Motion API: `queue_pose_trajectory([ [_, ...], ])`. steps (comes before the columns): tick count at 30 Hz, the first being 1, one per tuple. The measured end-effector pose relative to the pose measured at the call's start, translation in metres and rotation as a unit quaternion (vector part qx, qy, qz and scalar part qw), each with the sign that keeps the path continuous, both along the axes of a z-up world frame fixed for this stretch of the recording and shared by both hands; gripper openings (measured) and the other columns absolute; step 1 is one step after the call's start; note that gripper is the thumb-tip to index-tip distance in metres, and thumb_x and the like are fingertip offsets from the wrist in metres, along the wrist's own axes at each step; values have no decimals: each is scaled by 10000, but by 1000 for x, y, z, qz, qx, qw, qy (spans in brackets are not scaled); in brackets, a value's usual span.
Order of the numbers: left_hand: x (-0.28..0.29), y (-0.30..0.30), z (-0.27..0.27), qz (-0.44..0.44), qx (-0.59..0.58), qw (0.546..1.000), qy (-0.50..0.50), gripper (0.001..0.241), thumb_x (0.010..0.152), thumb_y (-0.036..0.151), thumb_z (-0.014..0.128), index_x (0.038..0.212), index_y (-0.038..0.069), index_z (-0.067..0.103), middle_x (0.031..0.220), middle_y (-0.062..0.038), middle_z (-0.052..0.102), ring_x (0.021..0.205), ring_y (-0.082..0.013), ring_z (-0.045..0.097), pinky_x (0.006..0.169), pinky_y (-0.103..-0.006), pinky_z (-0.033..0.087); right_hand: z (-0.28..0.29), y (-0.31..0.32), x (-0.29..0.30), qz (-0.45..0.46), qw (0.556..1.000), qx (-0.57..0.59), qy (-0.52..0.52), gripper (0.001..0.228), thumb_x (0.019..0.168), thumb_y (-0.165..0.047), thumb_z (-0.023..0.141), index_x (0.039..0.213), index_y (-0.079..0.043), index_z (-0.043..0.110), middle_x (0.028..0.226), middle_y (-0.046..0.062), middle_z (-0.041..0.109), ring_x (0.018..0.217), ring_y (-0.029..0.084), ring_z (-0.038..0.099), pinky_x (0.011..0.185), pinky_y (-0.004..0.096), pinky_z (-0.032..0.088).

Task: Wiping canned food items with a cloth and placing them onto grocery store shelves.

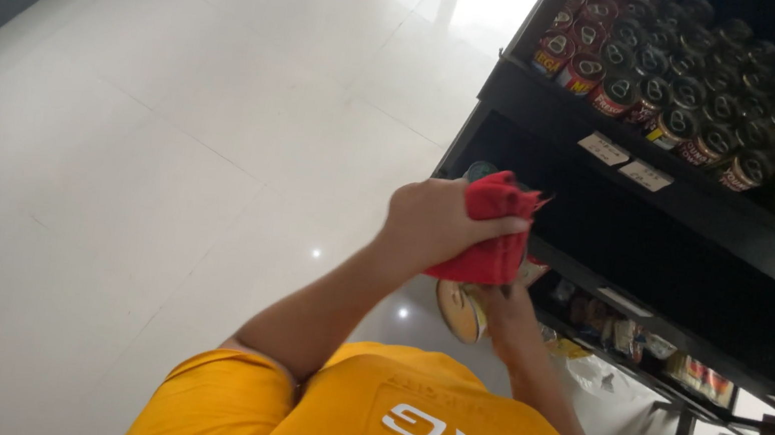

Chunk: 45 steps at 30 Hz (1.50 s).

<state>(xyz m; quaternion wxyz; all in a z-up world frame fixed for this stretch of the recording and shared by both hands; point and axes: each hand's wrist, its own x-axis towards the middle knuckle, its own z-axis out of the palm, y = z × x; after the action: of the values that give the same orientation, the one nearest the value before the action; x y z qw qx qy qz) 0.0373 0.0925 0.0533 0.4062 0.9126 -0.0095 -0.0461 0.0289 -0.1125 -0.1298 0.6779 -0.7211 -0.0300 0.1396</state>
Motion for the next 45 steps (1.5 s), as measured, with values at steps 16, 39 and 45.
queue_pose_trajectory([
  [16, -25, 8, -32, -97, -153, 977, -116, 1184, 654, 363, 952, 1604, 191, 266, 1417, -226, 507, 1322, -487, 513, 1077, -638, 432, -20, -23, 2, 43, 994, -42, 88, 815, 1048, -624, 122, 1578, -75, 409, 1495, 267, 497, 1320, 430, 516, 1099, 586, 407],
  [39, 23, -240, -37, -419, -175, 891, -25, 1093, 500, 419, 990, 1384, 47, 466, 1346, -316, 493, 1315, -530, 495, 1134, -640, 387, 84, -196, -98, -163, 980, -96, -61, 719, 1053, -544, 217, 1622, -103, 213, 1611, 271, 295, 1465, 442, 321, 1207, 562, 217],
  [45, -6, -399, -56, -347, -127, 929, 24, 768, 650, 533, 907, 1191, 99, 580, 1167, -153, 638, 1197, -381, 623, 1064, -536, 453, 17, -323, -142, -274, 962, -8, 3, 692, 1085, -528, 227, 1618, -87, 251, 1494, 202, 456, 1269, 321, 489, 1074, 528, 369],
])
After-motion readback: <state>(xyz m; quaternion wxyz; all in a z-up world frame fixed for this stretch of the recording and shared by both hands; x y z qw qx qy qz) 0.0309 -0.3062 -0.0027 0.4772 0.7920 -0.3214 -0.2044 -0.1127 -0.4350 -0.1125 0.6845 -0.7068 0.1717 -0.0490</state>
